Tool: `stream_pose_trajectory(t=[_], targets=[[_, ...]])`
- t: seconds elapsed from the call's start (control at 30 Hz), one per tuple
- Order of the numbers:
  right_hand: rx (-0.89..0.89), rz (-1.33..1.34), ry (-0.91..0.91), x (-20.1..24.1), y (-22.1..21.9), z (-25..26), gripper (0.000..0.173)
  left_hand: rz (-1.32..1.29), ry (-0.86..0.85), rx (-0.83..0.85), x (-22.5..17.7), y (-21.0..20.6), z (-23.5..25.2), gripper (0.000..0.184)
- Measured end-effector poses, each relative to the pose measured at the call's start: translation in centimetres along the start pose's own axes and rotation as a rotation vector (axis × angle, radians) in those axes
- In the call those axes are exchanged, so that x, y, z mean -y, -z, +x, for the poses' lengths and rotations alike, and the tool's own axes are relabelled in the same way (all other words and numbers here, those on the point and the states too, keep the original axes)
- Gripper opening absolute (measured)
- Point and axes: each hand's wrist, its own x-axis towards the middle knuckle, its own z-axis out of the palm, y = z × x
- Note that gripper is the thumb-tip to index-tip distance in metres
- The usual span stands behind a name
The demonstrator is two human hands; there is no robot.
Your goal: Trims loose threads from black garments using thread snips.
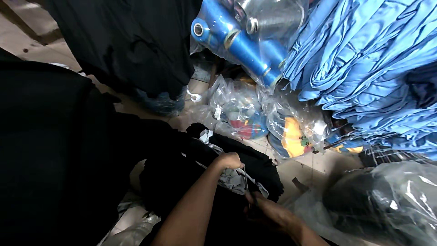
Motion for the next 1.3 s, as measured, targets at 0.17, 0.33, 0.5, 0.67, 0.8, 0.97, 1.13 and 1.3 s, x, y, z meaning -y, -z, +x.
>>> stream_pose_trajectory(t=[0.17,0.33,0.5,0.67,0.8,0.97,1.13,1.3], targets=[[0.023,-0.022,0.009,0.3,-0.2,-0.4,0.057,-0.05,0.025,-0.017,-0.4,0.0,-0.5,0.049],[0.025,-0.008,0.001,0.2,-0.1,-0.2,0.054,-0.065,0.038,-0.026,-0.4,-0.2,-0.3,0.05],[0.023,0.083,0.01,0.2,-0.1,-0.5,0.05,-0.056,0.041,-0.014,-0.7,0.0,-0.5,0.051],[0.049,0.187,-0.001,0.6,0.0,-0.9,0.051,-0.108,0.042,-0.026,-0.7,-0.1,-0.7,0.05],[0.043,0.2,-0.001,0.8,0.0,-1.1,0.051,-0.101,0.052,-0.029,-0.9,-0.1,-0.6,0.044],[0.029,0.188,-0.002,0.5,0.1,-0.7,0.052,-0.071,0.085,-0.049,-1.4,-0.2,-0.9,0.035],[-0.005,0.127,0.027,0.0,0.3,-0.2,0.049,-0.121,0.093,-0.055,-1.2,-0.3,-0.7,0.035],[-0.05,0.03,0.018,0.0,0.2,-0.3,0.054,-0.102,0.096,-0.048,-1.1,-0.3,-0.5,0.035]])
